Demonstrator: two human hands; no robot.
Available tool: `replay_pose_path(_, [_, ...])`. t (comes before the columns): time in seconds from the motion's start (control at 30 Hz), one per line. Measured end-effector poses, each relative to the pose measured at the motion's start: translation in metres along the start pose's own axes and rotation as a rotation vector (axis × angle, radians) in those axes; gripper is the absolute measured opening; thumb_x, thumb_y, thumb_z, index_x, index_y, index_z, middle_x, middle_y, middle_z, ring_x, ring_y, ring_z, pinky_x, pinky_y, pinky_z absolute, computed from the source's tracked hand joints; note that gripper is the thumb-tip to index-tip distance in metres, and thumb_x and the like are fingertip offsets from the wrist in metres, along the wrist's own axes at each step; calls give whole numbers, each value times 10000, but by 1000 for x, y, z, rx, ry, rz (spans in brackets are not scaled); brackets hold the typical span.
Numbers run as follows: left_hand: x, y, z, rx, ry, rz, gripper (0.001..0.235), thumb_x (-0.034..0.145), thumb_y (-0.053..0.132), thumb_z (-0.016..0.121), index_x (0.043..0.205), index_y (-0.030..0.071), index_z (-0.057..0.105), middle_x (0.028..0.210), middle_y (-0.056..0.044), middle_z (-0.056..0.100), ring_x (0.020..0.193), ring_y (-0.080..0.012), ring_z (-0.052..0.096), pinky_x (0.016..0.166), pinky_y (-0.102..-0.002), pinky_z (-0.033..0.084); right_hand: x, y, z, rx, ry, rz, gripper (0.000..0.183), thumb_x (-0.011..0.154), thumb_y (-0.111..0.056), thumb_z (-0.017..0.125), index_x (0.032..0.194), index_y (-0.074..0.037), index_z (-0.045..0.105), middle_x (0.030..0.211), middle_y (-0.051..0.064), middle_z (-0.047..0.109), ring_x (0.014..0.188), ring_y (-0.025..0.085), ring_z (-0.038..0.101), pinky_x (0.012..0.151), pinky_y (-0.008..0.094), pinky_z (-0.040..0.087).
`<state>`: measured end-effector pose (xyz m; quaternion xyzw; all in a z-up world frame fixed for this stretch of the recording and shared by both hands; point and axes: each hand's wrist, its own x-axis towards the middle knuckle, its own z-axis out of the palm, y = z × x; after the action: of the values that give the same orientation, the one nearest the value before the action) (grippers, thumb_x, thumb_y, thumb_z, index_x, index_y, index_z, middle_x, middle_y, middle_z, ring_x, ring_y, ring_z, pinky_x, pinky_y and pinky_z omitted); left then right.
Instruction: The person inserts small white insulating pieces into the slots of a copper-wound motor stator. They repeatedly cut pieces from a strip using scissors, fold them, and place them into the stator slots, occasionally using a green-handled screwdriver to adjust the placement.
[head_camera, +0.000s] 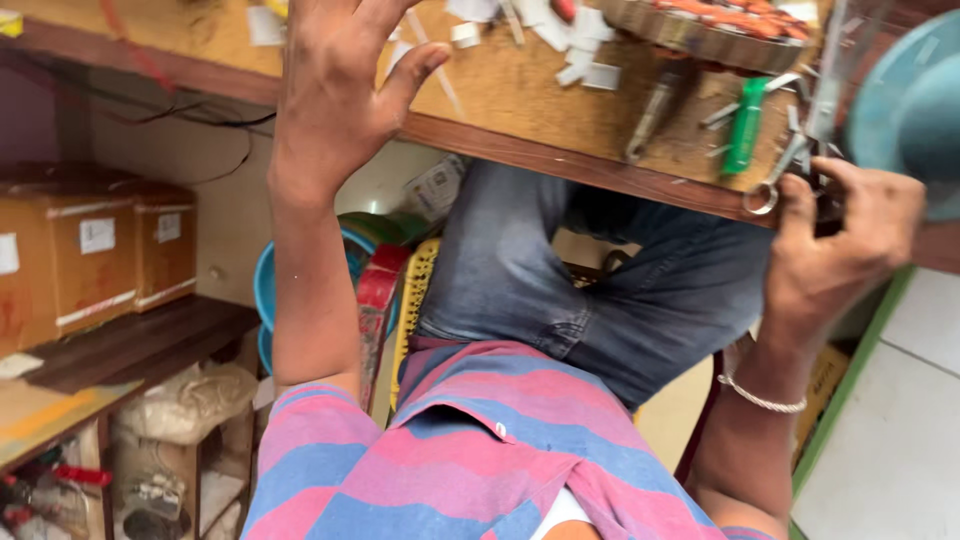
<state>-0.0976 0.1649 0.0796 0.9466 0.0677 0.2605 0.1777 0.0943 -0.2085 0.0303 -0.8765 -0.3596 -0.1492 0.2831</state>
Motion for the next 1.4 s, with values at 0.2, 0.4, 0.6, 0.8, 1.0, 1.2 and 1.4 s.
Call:
replay_pose_path(0.2, [-57, -27, 0, 46, 94, -180, 278, 1003, 84, 772, 1263, 103, 675, 1323, -101, 588, 1268, -346, 489, 1072, -467, 400, -20, 9, 3, 54, -42, 119, 200, 961, 64, 732, 1142, -10, 692, 1152, 115, 558, 975, 218, 602, 795, 318, 510])
replay_pose_path(0.4, [-69, -41, 22, 155, 167, -239, 258, 1032, 137, 807, 1275, 155, 722, 1446, -19, 566, 1326, -266, 433, 1119, -446, 397, -23, 2, 2, 114, -9, 159, 126, 1018, 23, 732, 1136, -12, 706, 1185, 112, 590, 975, 211, 623, 775, 304, 532])
replay_pose_path(0.6, [-29, -55, 71, 469, 176, 69, 415, 989, 517, 766, 1327, 276, 740, 1531, -98, 418, 1388, -345, 304, 1088, -525, 322, -30, 9, 7, 83, 27, 111, 163, 979, 70, 679, 1126, 3, 698, 1224, 120, 632, 1044, 219, 645, 830, 309, 542])
replay_pose_path(0.8, [-46, -40, 60, 373, -12, -4, 487, 1000, 511, 765, 1344, 171, 708, 1605, -40, 334, 1467, -287, 276, 1168, -488, 306, -41, 20, 4, 104, 40, 83, 93, 1039, -17, 661, 1128, 2, 677, 1192, 107, 617, 1135, 248, 619, 964, 354, 519])
replay_pose_path(1.0, [-62, 5, 48, 210, -100, -48, 699, 923, 606, 839, 1326, 55, 687, 1647, -62, 335, 1465, -318, 306, 1159, -508, 314, -36, 8, 9, -19, 81, 61, 275, 1079, -296, 712, 1075, -21, 703, 1106, 126, 591, 1147, 294, 569, 1019, 425, 448])
replay_pose_path(1.2, [-58, 48, 61, 129, -23, -92, 479, 882, 382, 842, 1251, 110, 703, 1526, -49, 500, 1391, -324, 420, 1094, -494, 338, -20, -18, -8, -124, -30, 204, 231, 1003, -247, 811, 1095, -51, 731, 1044, 92, 637, 1044, 296, 582, 978, 452, 457])
replay_pose_path(1.4, [-66, 46, 79, 63, 53, 63, 255, 915, 155, 830, 1138, 122, 712, 1315, 30, 656, 1179, -229, 546, 1019, -428, 394, -21, -36, -38, -3, -121, 365, 237, 963, -89, 806, 1175, -50, 707, 1033, 133, 673, 911, 280, 683, 818, 401, 519])
